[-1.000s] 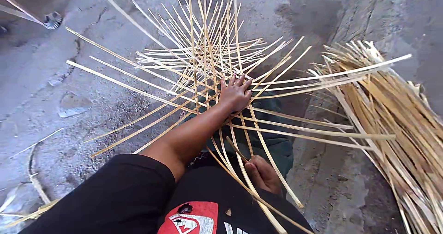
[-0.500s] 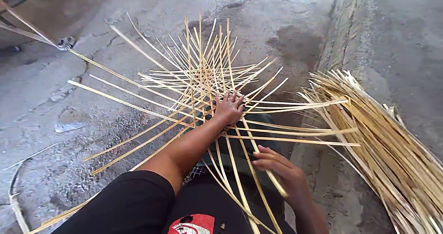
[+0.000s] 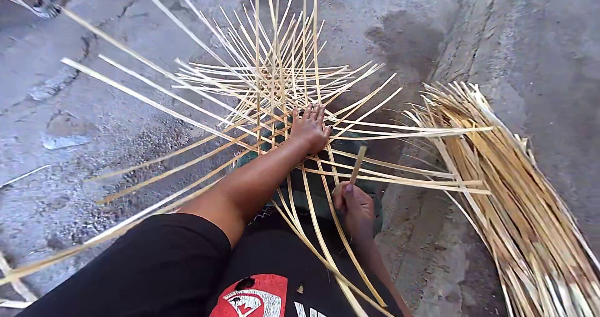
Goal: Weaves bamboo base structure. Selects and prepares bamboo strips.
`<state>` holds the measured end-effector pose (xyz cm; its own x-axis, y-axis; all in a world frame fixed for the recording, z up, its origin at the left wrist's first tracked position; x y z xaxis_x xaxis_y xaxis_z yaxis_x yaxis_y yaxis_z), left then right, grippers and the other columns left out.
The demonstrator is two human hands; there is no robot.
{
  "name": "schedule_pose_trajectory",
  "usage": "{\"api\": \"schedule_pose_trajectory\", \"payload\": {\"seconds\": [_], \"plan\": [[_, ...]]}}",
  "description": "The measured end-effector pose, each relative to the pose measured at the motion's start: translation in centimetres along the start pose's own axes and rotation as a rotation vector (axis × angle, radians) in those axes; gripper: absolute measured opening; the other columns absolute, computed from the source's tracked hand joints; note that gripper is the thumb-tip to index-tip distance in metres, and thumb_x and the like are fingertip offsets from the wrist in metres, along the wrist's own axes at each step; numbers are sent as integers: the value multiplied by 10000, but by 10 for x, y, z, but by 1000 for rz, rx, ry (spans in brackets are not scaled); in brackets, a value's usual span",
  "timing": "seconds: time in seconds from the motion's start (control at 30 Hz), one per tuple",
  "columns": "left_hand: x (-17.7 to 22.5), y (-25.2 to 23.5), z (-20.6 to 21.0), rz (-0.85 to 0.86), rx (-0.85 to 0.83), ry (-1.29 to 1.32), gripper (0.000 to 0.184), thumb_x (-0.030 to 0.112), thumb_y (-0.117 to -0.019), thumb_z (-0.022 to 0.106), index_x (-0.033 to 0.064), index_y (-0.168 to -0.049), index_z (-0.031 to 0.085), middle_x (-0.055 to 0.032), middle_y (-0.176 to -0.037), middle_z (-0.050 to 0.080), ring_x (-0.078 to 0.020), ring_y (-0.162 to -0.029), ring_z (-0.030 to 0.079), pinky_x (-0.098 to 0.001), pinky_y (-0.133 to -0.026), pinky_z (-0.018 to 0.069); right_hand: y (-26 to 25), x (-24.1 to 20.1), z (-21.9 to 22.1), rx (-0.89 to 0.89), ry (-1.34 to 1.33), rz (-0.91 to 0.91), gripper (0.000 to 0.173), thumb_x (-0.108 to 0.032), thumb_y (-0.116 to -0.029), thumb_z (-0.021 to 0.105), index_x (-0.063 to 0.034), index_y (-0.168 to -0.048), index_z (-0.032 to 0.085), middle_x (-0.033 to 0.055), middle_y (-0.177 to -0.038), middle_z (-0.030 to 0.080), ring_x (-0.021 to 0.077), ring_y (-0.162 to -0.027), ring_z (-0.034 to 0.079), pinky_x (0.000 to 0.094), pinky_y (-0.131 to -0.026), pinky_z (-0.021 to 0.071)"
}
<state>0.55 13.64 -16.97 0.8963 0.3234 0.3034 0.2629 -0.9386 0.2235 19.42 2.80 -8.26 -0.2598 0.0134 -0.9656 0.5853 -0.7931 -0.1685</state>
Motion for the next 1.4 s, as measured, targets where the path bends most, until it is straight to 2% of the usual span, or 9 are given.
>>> {"api": "schedule_pose_trajectory", "payload": {"seconds": [0.33,0.47,0.7,0.77,0.83,0.93,1.03,1.13,1.4], "plan": [[10,2,5,44,17,-21,750,586,-1048,201,151,-1659,181,-59,-1714,214,-273,-1588,153,-699,-1216,30,70,-15,-2,-26,105,8,461,-384,-1093,467,-144,-717,585,-70,-648,536,3,-643,521,199,-681,470],[10,4,7,37,7,-13,735,577,-1057,208,161,-1662,164,-40,-1720,194,-266,-1590,147,-686,-1219,52,104,-26,-9,-19,-28,-9,425,-403,-1087,472,-153,-807,670,-68,-753,622,12,-810,604,219,-854,492],[-3,16,-17,47,10,147,710,575,-1072,293,166,-1649,235,-72,-1721,182,-292,-1594,110,-692,-1222,27,99,-30,-26,-42,-116,-128,483,-443,-1098,408,-187,-745,616,-80,-684,604,44,-763,636,276,-931,517],[-15,31,-33,20,19,180,675,600,-1066,306,255,-1645,264,-54,-1727,158,-312,-1595,85,-717,-1207,13,98,-34,-35,-51,-73,-146,485,-483,-1095,381,-194,-852,686,-70,-798,678,81,-887,677,340,-1038,493],[-31,48,-44,-20,24,123,694,674,-1030,322,334,-1633,280,-82,-1726,150,-356,-1590,82,-747,-1190,-5,101,-33,-48,-33,51,-141,419,-540,-1053,461,-222,-1106,729,-67,-1124,717,129,-1165,638,375,-1119,450],[-50,62,-30,-39,-21,96,706,714,-1008,324,394,-1632,247,-113,-1727,125,-389,-1587,56,-764,-1177,-24,106,-15,-62,58,184,12,688,-462,-901,764,-134,-1463,540,44,-1519,518,216,-1389,511,388,-1133,479],[-53,55,-14,-47,11,160,673,699,-1022,269,421,-1633,218,-84,-1724,163,-392,-1584,87,-788,-1164,11,106,-5,-61,66,470,58,541,-284,-935,730,38,-1356,618,170,-1412,611,239,-1302,600,365,-1096,518],[-49,34,-14,-100,41,255,663,681,-1034,257,405,-1637,221,-39,-1718,203,-407,-1577,118,-827,-1132,39,86,-17,-31,-107,771,-171,236,-168,-1008,613,-51,-1134,774,99,-1206,745,213,-1219,666,388,-1106,505],[-45,18,-14,-145,108,210,695,706,-1020,223,408,-1645,167,-24,-1726,172,-414,-1582,62,-840,-1116,5,31,-5,40,-325,857,-274,355,-214,-1030,614,-85,-1354,682,100,-1330,692,177,-1251,650,321,-1097,510]]}}
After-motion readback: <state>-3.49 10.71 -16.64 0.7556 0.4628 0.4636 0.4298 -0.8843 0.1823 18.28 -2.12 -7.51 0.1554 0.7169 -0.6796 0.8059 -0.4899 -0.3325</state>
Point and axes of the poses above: each hand's wrist, its own y-axis away from the middle knuckle, its own z-axis out of the palm, x = y × z, the point moved 10 cm from there along -y, towards the middle knuckle
